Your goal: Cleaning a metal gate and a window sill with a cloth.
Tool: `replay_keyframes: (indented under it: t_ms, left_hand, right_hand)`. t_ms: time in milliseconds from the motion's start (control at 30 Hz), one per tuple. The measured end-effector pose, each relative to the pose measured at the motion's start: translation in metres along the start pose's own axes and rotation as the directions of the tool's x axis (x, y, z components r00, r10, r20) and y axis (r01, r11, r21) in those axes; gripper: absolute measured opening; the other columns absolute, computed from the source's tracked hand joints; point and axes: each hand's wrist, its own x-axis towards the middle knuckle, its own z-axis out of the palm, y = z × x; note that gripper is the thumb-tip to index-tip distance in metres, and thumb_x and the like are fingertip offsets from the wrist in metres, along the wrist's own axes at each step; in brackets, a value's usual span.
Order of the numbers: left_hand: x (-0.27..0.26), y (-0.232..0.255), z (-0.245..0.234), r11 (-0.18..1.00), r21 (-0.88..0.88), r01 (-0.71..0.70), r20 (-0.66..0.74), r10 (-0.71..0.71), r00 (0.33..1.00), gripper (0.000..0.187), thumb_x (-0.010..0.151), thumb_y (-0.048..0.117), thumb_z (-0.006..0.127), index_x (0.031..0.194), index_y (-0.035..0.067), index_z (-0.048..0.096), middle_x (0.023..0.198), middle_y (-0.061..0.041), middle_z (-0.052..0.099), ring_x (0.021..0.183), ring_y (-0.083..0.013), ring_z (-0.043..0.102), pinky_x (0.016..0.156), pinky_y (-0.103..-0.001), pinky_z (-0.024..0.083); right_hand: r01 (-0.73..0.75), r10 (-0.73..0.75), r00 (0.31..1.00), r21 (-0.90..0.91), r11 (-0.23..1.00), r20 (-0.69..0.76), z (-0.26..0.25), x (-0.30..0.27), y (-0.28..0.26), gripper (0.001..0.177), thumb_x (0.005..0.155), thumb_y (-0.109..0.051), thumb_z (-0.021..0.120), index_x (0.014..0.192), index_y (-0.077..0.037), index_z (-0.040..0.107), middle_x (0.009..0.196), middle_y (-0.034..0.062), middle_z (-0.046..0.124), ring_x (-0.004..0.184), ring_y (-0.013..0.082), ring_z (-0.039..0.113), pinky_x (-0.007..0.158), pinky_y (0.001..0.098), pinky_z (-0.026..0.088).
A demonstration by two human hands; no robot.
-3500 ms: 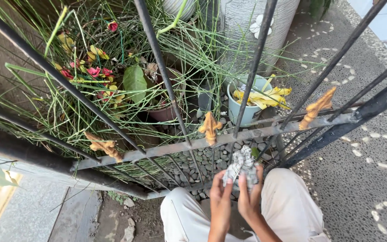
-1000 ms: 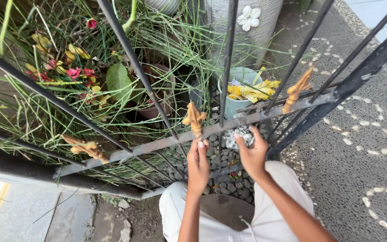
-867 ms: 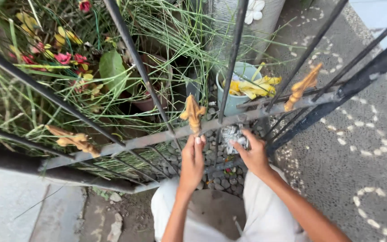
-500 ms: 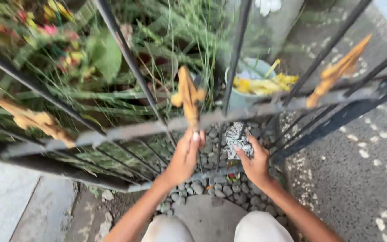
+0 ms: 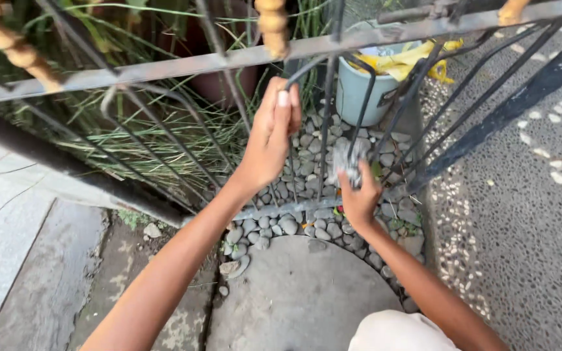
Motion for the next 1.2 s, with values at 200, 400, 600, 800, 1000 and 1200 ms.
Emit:
replay_keyframes:
  t_ms: [200, 400, 600, 800, 1000, 1200]
  left_hand:
    - [-0.003, 0.006, -0.002, 0.998, -0.055, 0.003, 0.003, -0.003, 1.000, 0.027, 0.118, 0.030, 0.030, 0.116, 0.009, 0.047, 0.087, 0.004, 0.037, 0.074, -0.0065, 0.032, 0.066, -0.024, 0.032]
    - [-0.003, 0.002, -0.004, 0.998, -0.057, -0.027, 0.017, 0.028, 0.999, 0.027, 0.119, 0.030, 0.031, 0.116, 0.008, 0.047, 0.084, 0.005, 0.035, 0.073, -0.0063, 0.031, 0.066, -0.024, 0.032]
    - [-0.001, 0.002, -0.002, 1.000, -0.020, -0.017, 0.004, 0.017, 1.000, 0.027, 0.118, 0.030, 0.031, 0.111, 0.009, 0.047, 0.081, 0.005, 0.036, 0.071, -0.0061, 0.034, 0.064, -0.024, 0.034]
    - [0.001, 0.007, 0.003, 0.995, -0.097, 0.014, -0.013, -0.015, 1.000, 0.026, 0.116, 0.029, 0.032, 0.110, 0.008, 0.046, 0.082, 0.004, 0.034, 0.071, -0.0072, 0.029, 0.064, -0.025, 0.031]
    - [0.004, -0.005, 0.003, 0.996, -0.090, -0.007, -0.022, 0.005, 1.000, 0.026, 0.116, 0.029, 0.030, 0.106, 0.010, 0.045, 0.079, 0.004, 0.035, 0.070, -0.0077, 0.032, 0.065, -0.025, 0.033]
    - [0.007, -0.007, 0.011, 1.000, 0.007, -0.030, -0.110, 0.031, 0.993, 0.029, 0.115, 0.028, 0.031, 0.096, 0.010, 0.043, 0.076, 0.004, 0.038, 0.067, -0.0074, 0.034, 0.063, -0.025, 0.035]
  right_hand:
    - [0.072, -0.071, 0.997, 0.028, 0.997, -0.042, -0.005, 0.019, -0.038, 0.029, 0.096, -0.005, 0.079, 0.120, 0.005, 0.065, 0.097, 0.0162, 0.074, 0.082, 0.0222, 0.073, 0.074, 0.0344, 0.056]
    - [0.016, -0.011, 0.998, 0.074, 0.997, -0.057, 0.000, 0.018, -0.050, 0.021, 0.096, -0.003, 0.073, 0.115, 0.003, 0.066, 0.098, 0.0127, 0.076, 0.086, 0.0206, 0.073, 0.074, 0.0347, 0.057]
    - [0.138, -0.140, 0.990, -0.112, 0.984, -0.016, -0.014, 0.021, -0.043, 0.033, 0.088, -0.006, 0.080, 0.115, 0.004, 0.066, 0.099, 0.0175, 0.074, 0.086, 0.0247, 0.073, 0.072, 0.0367, 0.057]
    - [-0.028, 0.029, 0.991, 0.009, 1.000, -0.131, 0.013, 0.013, -0.015, 0.031, 0.091, -0.009, 0.077, 0.117, 0.004, 0.066, 0.092, 0.0157, 0.075, 0.076, 0.0243, 0.073, 0.066, 0.0365, 0.055]
    - [0.044, -0.045, 0.999, -0.091, 0.995, -0.011, -0.006, 0.004, -0.009, 0.036, 0.085, -0.010, 0.081, 0.115, 0.004, 0.066, 0.090, 0.0174, 0.075, 0.077, 0.0257, 0.075, 0.065, 0.0364, 0.056]
    - [-0.029, 0.035, 0.989, 0.044, 0.999, -0.147, 0.004, 0.021, -0.029, 0.034, 0.087, -0.008, 0.078, 0.117, 0.002, 0.064, 0.091, 0.0153, 0.076, 0.077, 0.0256, 0.076, 0.067, 0.0359, 0.057]
